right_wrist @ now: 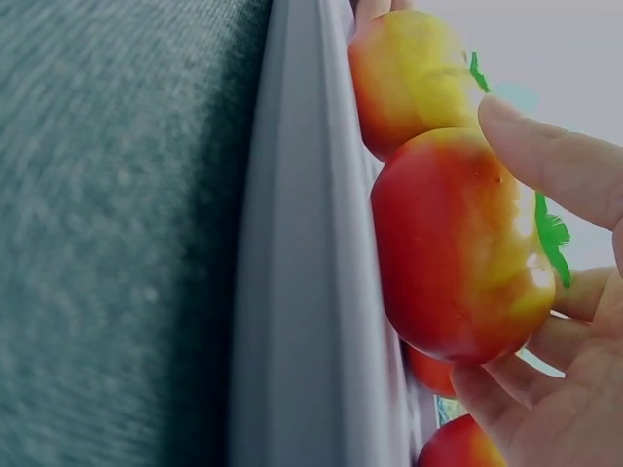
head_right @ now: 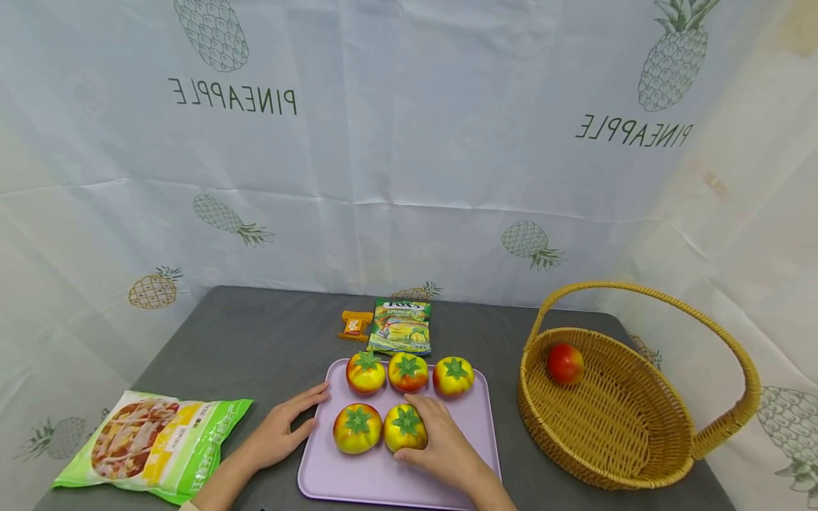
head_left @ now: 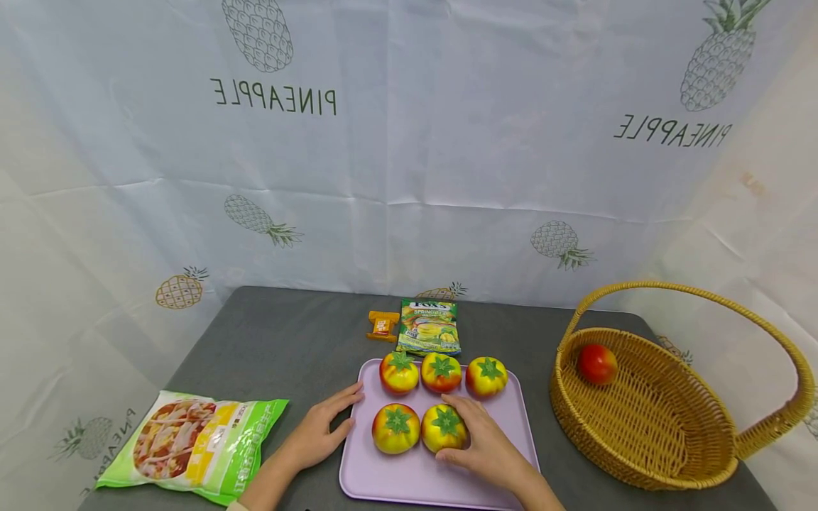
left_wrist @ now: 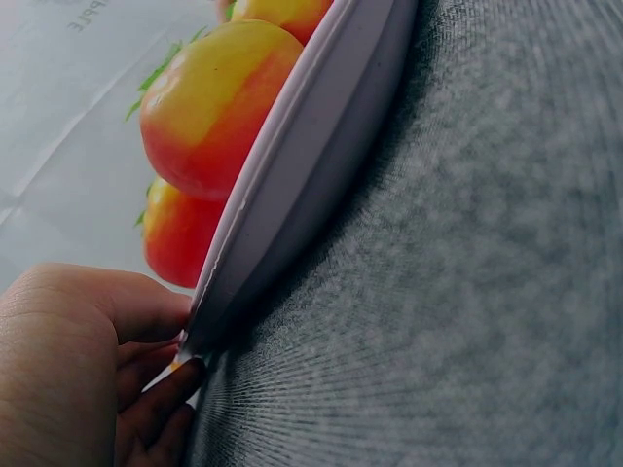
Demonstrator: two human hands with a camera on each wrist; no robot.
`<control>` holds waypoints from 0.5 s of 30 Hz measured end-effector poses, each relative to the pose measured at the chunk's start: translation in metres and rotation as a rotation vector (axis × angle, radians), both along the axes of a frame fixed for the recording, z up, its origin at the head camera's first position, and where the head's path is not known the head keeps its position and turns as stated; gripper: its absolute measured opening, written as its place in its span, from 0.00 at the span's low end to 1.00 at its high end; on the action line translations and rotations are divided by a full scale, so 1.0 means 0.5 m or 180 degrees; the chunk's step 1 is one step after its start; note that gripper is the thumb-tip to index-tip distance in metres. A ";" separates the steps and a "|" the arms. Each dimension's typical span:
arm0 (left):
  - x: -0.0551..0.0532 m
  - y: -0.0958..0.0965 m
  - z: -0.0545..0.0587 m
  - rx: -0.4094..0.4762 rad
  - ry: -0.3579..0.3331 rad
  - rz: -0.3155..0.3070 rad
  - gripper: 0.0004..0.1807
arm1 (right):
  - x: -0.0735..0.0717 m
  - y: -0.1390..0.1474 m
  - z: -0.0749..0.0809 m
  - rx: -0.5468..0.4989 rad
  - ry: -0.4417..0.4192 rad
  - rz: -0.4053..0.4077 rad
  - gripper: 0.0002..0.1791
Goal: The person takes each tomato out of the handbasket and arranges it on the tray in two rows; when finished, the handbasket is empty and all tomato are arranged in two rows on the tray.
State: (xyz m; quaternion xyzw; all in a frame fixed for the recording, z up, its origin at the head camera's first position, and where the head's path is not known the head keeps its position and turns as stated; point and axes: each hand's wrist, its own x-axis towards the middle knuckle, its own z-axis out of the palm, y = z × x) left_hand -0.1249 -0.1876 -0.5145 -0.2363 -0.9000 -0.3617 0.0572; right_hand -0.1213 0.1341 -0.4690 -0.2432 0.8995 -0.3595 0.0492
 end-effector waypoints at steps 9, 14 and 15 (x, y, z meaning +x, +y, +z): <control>0.000 -0.001 0.000 0.0007 -0.0038 -0.0004 0.22 | 0.001 0.004 0.004 0.0014 0.0124 -0.0067 0.47; -0.001 -0.002 0.001 0.0004 -0.0069 -0.0010 0.22 | 0.001 0.014 0.021 0.0033 0.0307 -0.0201 0.45; -0.001 -0.002 0.001 0.0000 -0.0079 -0.0008 0.22 | 0.001 0.018 0.026 0.0015 0.0319 -0.0237 0.45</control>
